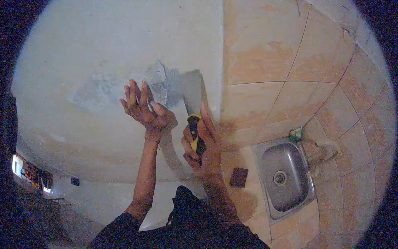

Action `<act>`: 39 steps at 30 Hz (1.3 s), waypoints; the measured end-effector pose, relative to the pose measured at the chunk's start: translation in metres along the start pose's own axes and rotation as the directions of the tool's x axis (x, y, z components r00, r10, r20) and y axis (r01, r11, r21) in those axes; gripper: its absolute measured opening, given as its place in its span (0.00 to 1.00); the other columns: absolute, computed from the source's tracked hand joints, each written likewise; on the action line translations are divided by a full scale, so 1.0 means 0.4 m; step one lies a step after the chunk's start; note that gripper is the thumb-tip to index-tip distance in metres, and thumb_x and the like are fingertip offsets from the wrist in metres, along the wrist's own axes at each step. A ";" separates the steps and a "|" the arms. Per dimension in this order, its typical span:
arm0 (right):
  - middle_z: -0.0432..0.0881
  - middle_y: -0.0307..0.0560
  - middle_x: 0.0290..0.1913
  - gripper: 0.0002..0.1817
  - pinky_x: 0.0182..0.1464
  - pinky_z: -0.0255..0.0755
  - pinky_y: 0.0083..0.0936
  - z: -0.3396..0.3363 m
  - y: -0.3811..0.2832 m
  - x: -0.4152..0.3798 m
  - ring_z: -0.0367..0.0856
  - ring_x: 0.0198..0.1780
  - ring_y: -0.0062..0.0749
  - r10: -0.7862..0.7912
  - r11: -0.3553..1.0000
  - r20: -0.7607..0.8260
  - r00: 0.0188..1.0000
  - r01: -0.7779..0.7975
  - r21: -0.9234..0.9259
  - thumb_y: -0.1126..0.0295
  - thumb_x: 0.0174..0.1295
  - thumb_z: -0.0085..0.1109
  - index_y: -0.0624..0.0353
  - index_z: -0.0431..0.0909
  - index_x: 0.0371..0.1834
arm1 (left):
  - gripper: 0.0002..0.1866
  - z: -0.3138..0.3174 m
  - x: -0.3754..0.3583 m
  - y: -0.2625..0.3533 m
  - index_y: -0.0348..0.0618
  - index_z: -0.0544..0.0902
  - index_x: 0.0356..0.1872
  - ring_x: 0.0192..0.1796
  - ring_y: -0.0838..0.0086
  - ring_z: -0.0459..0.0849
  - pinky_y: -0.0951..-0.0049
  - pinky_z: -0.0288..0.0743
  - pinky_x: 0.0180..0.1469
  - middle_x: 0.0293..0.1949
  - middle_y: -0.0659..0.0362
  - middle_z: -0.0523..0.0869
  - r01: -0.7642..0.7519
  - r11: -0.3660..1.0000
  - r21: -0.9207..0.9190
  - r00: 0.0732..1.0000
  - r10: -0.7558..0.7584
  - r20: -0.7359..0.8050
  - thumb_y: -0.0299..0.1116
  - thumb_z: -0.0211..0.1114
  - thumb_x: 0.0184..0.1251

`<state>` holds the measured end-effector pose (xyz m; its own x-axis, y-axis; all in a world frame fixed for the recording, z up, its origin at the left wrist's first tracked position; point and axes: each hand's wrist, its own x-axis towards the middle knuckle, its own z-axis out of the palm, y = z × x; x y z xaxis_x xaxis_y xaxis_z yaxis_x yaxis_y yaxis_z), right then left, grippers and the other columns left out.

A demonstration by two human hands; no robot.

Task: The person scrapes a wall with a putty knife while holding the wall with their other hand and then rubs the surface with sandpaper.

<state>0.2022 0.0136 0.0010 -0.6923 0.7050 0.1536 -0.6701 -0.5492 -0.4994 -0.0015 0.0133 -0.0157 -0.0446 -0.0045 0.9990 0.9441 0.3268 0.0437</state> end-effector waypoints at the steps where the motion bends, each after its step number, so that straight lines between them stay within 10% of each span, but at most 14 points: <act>1: 0.66 0.41 0.31 0.32 0.08 0.50 0.10 0.012 -0.003 0.000 0.59 0.15 0.15 -0.006 0.999 -0.019 1.000 0.005 -0.034 0.59 0.77 0.49 0.41 0.51 0.82 | 0.31 -0.003 -0.003 0.001 0.46 0.77 0.68 0.77 0.56 0.62 0.50 0.32 0.81 0.72 0.49 0.72 -0.001 1.000 -0.009 1.000 0.001 0.003 0.39 0.45 0.64; 39: 0.67 0.41 0.31 0.29 0.08 0.53 0.10 -0.008 0.029 -0.009 0.59 0.15 0.16 -0.029 0.999 -0.028 0.999 0.027 -0.044 0.57 0.79 0.46 0.38 0.55 0.80 | 0.30 0.004 -0.001 -0.006 0.49 0.77 0.68 0.77 0.58 0.62 0.52 0.31 0.81 0.72 0.50 0.72 0.005 1.000 0.014 1.000 -0.005 0.004 0.42 0.46 0.64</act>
<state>0.1976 0.0062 -0.0082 -0.6652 0.7326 0.1441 -0.6762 -0.5092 -0.5324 -0.0041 0.0139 -0.0163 -0.0503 -0.0024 0.9987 0.9392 0.3398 0.0481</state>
